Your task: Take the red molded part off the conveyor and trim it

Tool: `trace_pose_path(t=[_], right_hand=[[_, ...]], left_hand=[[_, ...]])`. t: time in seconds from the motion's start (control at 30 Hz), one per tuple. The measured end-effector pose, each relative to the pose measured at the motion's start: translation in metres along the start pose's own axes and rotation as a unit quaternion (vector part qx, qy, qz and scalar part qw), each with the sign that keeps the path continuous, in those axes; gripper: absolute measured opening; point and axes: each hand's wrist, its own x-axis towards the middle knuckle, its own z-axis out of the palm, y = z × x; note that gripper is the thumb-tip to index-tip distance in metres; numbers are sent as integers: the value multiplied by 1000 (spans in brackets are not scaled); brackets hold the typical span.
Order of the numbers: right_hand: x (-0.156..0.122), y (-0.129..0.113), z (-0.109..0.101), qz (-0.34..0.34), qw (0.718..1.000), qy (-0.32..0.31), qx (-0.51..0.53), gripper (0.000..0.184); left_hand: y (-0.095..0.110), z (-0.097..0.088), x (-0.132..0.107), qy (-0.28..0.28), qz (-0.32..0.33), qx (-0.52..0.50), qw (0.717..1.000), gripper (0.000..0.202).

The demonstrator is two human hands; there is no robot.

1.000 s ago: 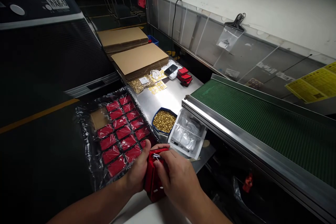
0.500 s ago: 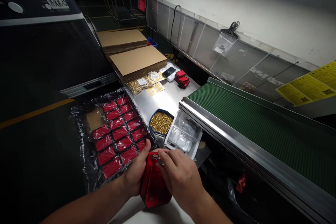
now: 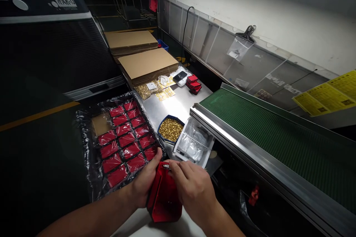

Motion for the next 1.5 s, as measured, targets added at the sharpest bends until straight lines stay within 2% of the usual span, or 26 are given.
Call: trace_pose_path(t=[0.13,0.3,0.33,0.37,0.4,0.43,0.5,0.53,0.57,0.6,0.63,0.7,0.77,0.9,1.0,1.1,1.23,1.33,1.4,1.43,1.5], right_hand=[[-12,-2,-7,58,988,86,112,33],[-26,-17,11,-13,963,157,217,23],[-26,-19,16,4,954,177,241,22],[-24,-19,19,51,940,197,275,20],[-21,-19,22,123,913,218,323,19],[-17,-18,24,213,866,241,382,20],[-8,-14,24,372,733,284,494,26],[-4,-11,24,421,671,302,531,29],[0,-9,23,455,623,320,550,31],[3,-7,23,473,592,336,559,33],[4,-6,23,481,573,351,563,34],[5,-6,23,485,546,363,578,36],[4,-8,23,488,521,366,597,35],[2,-10,25,488,492,358,626,31],[-1,-10,27,477,499,342,638,32],[-4,-8,27,477,495,343,640,37],[-1,-6,25,476,435,344,682,31],[2,-4,25,462,418,328,710,27],[2,-4,22,468,436,327,695,28],[2,-4,20,473,461,325,677,29],[1,-1,13,471,545,290,630,32]], left_hand=[[1,-1,-2,46,9,3,999,64],[-2,0,4,61,17,-50,997,78],[-3,0,6,78,25,-37,996,78],[-3,0,7,107,49,-6,993,77],[-4,-1,7,147,91,46,984,74],[-4,-2,6,186,147,120,964,69],[-5,-1,-1,224,273,301,886,56],[-6,0,-5,214,320,385,839,49],[-7,2,-10,188,349,452,799,44],[-8,4,-14,157,364,499,770,41],[-9,6,-18,131,371,528,753,39],[-11,9,-23,111,374,553,736,36],[-12,11,-24,113,372,568,725,35],[-11,11,-20,105,375,606,693,34],[-12,12,-18,124,388,616,674,28],[-14,16,-17,147,375,621,672,33],[-18,19,-18,135,353,625,683,58],[-18,20,-21,129,371,628,672,61],[-15,22,-23,124,373,642,659,60],[-12,22,-25,114,364,657,651,59],[-6,23,-27,89,328,693,636,58]])
